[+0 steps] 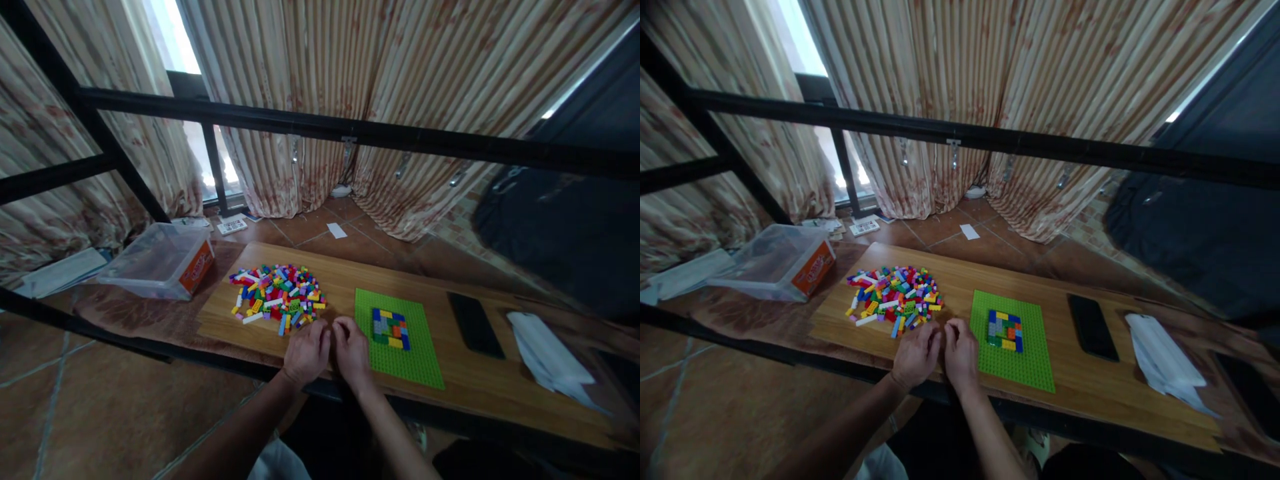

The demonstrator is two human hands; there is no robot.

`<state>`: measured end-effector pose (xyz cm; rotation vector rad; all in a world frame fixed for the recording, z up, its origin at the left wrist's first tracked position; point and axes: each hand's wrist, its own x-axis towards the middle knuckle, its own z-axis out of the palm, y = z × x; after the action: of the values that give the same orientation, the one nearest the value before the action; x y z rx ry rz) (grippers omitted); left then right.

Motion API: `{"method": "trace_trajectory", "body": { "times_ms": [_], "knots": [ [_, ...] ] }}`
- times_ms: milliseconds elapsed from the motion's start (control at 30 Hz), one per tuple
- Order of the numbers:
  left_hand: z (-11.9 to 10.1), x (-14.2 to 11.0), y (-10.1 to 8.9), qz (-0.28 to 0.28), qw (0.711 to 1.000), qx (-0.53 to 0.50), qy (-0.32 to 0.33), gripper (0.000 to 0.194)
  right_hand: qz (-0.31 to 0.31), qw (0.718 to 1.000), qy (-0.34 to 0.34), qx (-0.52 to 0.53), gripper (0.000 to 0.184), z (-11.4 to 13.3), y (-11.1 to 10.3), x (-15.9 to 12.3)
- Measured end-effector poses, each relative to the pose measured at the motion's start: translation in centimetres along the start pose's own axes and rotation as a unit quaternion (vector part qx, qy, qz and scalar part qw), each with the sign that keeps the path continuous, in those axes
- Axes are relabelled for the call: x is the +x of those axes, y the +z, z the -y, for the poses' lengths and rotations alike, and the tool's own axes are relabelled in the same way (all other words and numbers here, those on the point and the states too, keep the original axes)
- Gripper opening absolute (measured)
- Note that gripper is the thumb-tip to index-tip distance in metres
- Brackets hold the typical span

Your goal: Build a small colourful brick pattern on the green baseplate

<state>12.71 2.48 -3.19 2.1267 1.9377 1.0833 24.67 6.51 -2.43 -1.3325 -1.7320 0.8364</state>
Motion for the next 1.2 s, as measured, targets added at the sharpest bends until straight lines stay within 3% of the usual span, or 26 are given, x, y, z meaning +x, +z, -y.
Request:
{"method": "trace_trajectory", "body": {
  "times_ms": [133, 267, 467, 667, 867, 967, 1067, 1200],
  "knots": [
    [0.1, 0.0, -0.1, 0.007, 1.000, -0.023, 0.017, 0.019, -0.018, 0.982, 0.077, 0.172, 0.025, 0.6, 0.2, -0.4],
    [0.2, 0.0, 0.0, 0.016, 0.999, -0.034, 0.020, 0.018, -0.019, 0.955, 0.130, 0.265, 0.026, 0.7, 0.2, -0.7],
    [0.4, -0.1, 0.3, 0.025, 0.999, -0.032, 0.019, 0.022, 0.002, 0.945, 0.162, 0.285, 0.033, 0.6, -0.1, -0.8],
    [0.7, -0.3, 0.5, 0.028, 0.999, -0.020, 0.025, 0.023, 0.075, 0.950, 0.167, 0.255, 0.035, 0.2, -0.6, -0.2],
    [0.7, -0.4, 0.4, 0.020, 0.999, -0.044, 0.022, 0.021, 0.107, 0.913, 0.214, 0.331, 0.034, 0.2, -0.9, 0.0],
    [0.4, -0.3, 0.5, 0.024, 1.000, -0.018, 0.007, 0.019, 0.069, 0.945, 0.183, 0.262, 0.033, -0.1, -0.7, 0.7],
    [0.2, -0.1, 0.8, 0.019, 0.999, 0.014, -0.028, 0.016, 0.051, 0.987, 0.101, 0.115, 0.028, -0.6, -0.3, 2.1],
    [0.0, 0.1, 1.1, 0.010, 0.997, 0.043, -0.068, 0.012, 0.083, 0.995, 0.040, 0.037, 0.023, -0.5, 0.3, 3.9]
  ]
}}
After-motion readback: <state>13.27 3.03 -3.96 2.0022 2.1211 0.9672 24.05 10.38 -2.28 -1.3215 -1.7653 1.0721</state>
